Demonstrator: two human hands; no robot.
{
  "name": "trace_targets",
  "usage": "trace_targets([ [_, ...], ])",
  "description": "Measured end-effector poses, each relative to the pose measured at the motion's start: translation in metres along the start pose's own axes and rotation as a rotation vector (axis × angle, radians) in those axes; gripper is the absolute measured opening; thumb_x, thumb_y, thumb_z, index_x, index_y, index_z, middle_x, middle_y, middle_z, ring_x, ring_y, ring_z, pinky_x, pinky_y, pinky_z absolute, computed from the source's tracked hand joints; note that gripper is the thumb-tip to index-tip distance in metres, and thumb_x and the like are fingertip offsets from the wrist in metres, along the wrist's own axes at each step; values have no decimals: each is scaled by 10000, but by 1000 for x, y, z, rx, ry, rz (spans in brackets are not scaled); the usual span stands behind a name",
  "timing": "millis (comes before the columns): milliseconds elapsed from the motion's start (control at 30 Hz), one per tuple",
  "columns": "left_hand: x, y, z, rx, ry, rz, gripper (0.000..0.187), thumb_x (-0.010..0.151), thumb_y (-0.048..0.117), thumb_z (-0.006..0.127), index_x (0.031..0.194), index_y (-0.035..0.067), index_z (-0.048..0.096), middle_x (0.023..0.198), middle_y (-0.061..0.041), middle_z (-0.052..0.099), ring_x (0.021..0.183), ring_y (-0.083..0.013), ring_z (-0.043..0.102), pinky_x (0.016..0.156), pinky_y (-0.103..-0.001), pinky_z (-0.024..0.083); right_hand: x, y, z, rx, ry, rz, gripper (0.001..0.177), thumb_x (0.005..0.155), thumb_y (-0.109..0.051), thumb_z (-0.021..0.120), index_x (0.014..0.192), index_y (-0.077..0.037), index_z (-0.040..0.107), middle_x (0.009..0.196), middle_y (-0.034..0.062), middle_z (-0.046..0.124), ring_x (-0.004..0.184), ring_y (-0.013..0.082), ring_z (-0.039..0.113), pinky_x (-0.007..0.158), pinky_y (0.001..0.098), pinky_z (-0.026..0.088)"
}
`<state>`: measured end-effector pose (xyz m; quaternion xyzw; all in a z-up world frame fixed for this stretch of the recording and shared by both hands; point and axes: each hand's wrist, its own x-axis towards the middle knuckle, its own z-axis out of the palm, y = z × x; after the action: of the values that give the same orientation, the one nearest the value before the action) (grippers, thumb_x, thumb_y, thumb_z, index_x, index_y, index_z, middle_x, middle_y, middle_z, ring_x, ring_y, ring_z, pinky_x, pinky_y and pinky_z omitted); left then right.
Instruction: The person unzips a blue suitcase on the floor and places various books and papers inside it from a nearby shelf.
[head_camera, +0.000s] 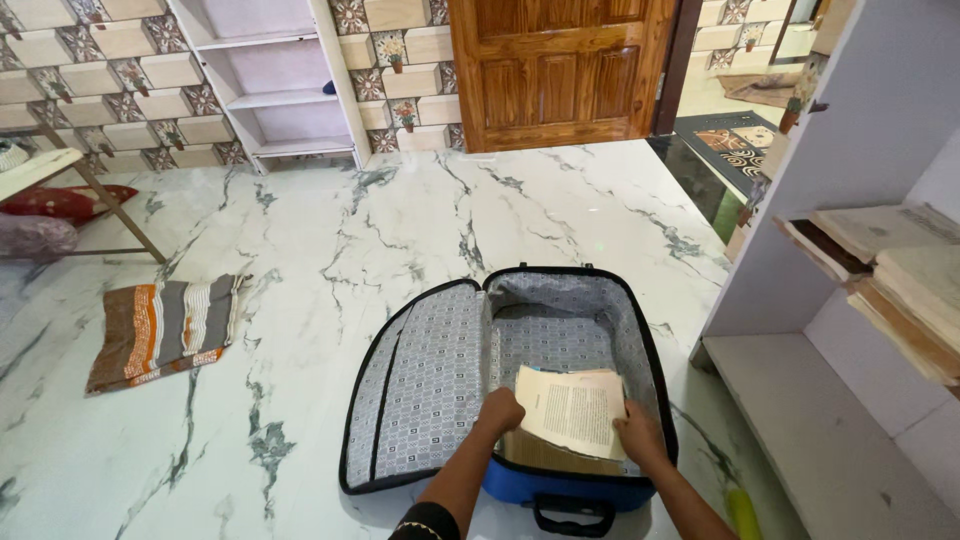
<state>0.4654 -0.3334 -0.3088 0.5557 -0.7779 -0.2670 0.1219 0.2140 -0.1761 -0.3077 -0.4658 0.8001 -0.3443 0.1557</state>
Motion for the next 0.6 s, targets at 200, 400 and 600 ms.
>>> trace_targets([
  [200,-3,-13,21,100,-141,-72,224,778,99,682,950,-24,756,1050,-273,713,1012,-419,700,862,-489,580,6,7,19,-7,-135,-14,394,863,-157,699,1246,-85,642,1137,210,737,1084,398,693,938,468,541],
  [400,0,-17,40,199,-234,-93,230,773,107,733,976,9,776,1085,-238,728,1031,-382,714,853,-469,596,3,10,37,3,-185,-39,394,821,-122,722,1198,-51,634,1094,220,733,1065,397,697,917,467,554],
  [600,-1,-17,55,405,-420,-141,288,749,125,799,1027,52,788,1159,-188,734,1087,-335,718,869,-441,609,8,17,46,-60,-251,-5,399,809,-126,725,1179,-19,620,1108,236,728,1075,398,697,928,460,559],
])
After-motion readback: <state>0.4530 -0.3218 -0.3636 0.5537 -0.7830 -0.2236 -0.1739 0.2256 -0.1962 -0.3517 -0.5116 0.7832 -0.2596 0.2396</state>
